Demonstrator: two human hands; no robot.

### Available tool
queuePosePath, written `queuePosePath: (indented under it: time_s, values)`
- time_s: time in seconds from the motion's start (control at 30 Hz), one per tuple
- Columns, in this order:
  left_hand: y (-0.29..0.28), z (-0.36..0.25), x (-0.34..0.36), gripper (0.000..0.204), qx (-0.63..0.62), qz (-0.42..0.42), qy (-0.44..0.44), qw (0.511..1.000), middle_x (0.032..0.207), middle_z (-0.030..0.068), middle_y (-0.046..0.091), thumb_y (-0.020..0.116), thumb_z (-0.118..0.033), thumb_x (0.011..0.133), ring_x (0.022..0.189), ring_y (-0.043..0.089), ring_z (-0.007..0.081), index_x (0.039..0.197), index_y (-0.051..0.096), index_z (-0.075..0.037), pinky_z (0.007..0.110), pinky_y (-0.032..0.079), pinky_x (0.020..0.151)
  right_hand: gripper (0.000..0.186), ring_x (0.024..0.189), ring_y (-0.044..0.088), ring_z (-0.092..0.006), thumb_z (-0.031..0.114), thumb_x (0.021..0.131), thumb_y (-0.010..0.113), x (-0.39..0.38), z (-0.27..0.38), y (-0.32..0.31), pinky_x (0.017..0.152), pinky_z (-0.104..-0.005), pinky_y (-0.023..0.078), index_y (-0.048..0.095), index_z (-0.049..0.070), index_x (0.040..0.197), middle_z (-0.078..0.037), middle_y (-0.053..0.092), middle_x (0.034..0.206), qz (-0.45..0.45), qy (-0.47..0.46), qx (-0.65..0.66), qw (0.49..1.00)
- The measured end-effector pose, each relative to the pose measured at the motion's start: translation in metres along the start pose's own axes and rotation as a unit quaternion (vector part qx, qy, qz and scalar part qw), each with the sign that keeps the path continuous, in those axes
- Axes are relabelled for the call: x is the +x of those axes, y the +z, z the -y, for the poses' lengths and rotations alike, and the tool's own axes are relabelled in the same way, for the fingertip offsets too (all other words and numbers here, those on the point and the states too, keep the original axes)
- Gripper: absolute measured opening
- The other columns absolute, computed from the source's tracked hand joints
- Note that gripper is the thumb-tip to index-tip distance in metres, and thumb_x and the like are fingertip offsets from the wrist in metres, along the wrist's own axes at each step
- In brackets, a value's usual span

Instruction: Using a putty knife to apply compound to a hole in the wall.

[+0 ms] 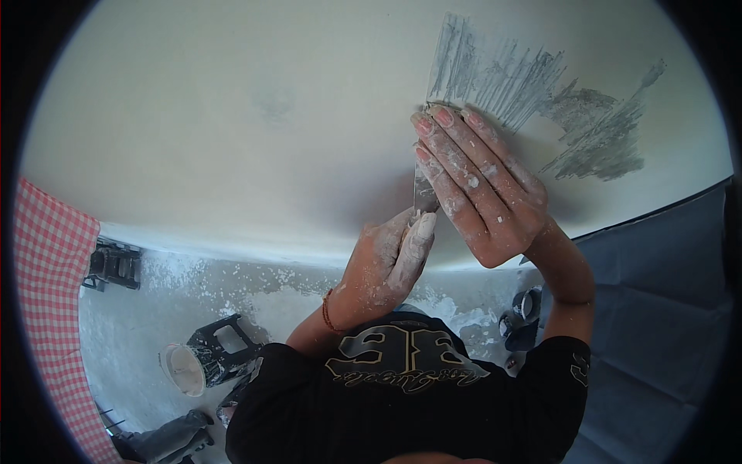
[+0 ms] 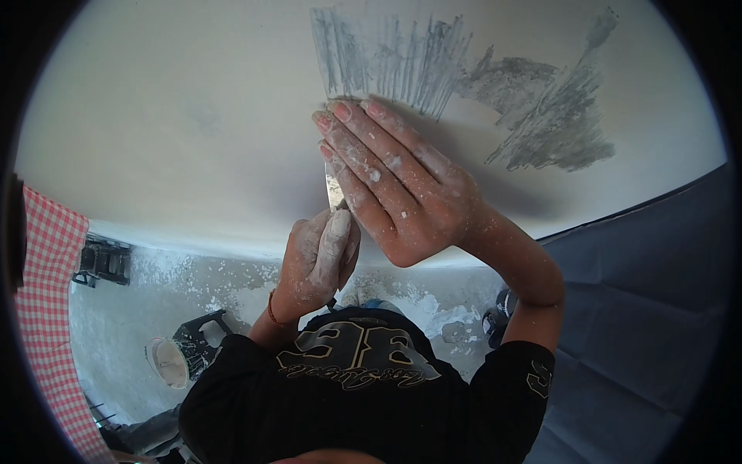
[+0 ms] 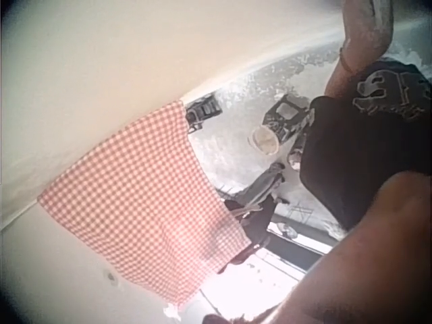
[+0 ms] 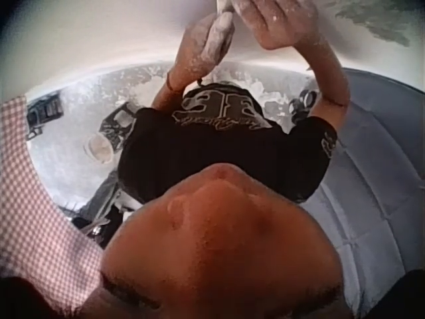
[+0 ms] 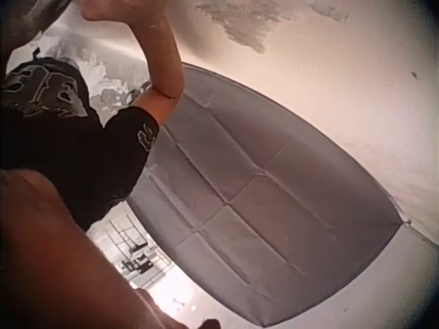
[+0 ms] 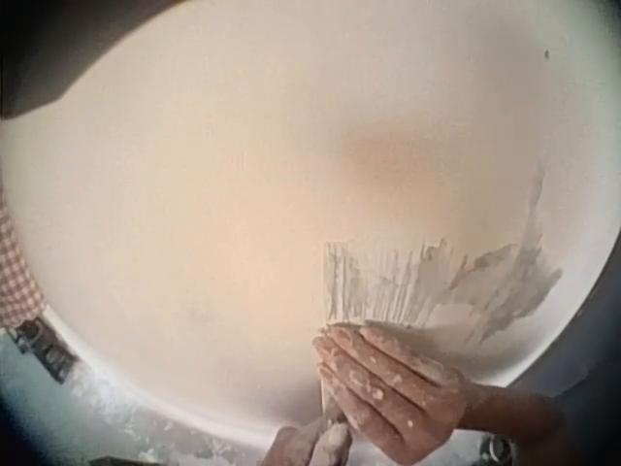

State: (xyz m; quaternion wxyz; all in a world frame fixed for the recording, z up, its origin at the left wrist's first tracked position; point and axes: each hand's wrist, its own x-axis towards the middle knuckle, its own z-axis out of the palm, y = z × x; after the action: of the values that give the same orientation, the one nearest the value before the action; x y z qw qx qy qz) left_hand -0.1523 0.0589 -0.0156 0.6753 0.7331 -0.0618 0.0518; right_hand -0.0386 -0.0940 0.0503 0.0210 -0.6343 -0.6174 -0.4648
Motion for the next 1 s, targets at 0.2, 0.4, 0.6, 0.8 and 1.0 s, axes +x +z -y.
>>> queuePosePath:
  time_s: [0.2, 0.4, 0.6, 0.8, 1.0]
  values:
    - [-0.002, -0.002, 0.003, 0.039, -0.024, -0.005, -0.005, 1.0, 0.057, 0.007, 0.05, 0.048, -0.031, 0.109, 0.05, 0.049, 0.0187, 0.086, 0.056, 0.001, 0.036, 0.042, 0.054, 0.023, 0.125, 0.065, -0.0344, 0.008, 0.089, 0.065, 0.004, -0.002, 0.001, 0.108, -0.0483, 0.054, 0.074, -0.004, 0.106, -0.021, 0.072, 0.123, -0.017, 0.007, -0.002, 1.0]
    - [-0.001, -0.009, 0.006, 0.04, -0.016, -0.009, 0.021, 1.0, 0.056, 0.0066, 0.05, 0.048, -0.031, 0.109, 0.05, 0.05, 0.018, 0.086, 0.056, 0.0, 0.035, 0.042, 0.054, 0.022, 0.122, 0.067, -0.0339, 0.01, 0.089, 0.066, 0.01, -0.01, -0.004, 0.108, -0.0471, 0.054, 0.074, -0.004, 0.104, -0.021, 0.072, 0.122, -0.022, -0.008, -0.014, 1.0]
    - [-0.002, -0.02, 0.011, 0.045, -0.028, -0.019, 0.015, 0.999, 0.056, 0.0028, 0.047, 0.046, -0.035, 0.11, 0.052, 0.048, 0.0126, 0.083, 0.055, 0.0, 0.033, 0.041, 0.053, 0.022, 0.123, 0.066, -0.0327, 0.009, 0.088, 0.065, 0.021, -0.017, -0.008, 0.11, -0.0466, 0.052, 0.074, -0.003, 0.104, -0.02, 0.072, 0.123, -0.052, 0.002, -0.02, 0.998]
    - [-0.004, -0.035, 0.024, 0.047, -0.036, -0.037, 0.078, 0.996, 0.056, -0.0004, 0.046, 0.044, -0.037, 0.111, 0.051, 0.045, 0.0089, 0.081, 0.054, -0.002, 0.029, 0.039, 0.051, 0.027, 0.125, 0.065, -0.0307, 0.011, 0.089, 0.065, 0.034, -0.033, -0.016, 0.111, -0.0451, 0.051, 0.073, -0.004, 0.109, -0.018, 0.071, 0.126, -0.075, -0.007, -0.05, 0.996]
    - [0.007, -0.023, -0.003, 0.042, -0.03, -0.022, 0.044, 0.998, 0.057, 0.0013, 0.048, 0.047, -0.033, 0.11, 0.051, 0.048, 0.0108, 0.085, 0.055, -0.002, 0.03, 0.041, 0.052, 0.026, 0.125, 0.065, -0.0303, 0.012, 0.089, 0.066, 0.018, -0.009, -0.027, 0.11, -0.0439, 0.052, 0.074, -0.002, 0.11, -0.017, 0.072, 0.126, -0.045, 0.001, -0.042, 0.998]
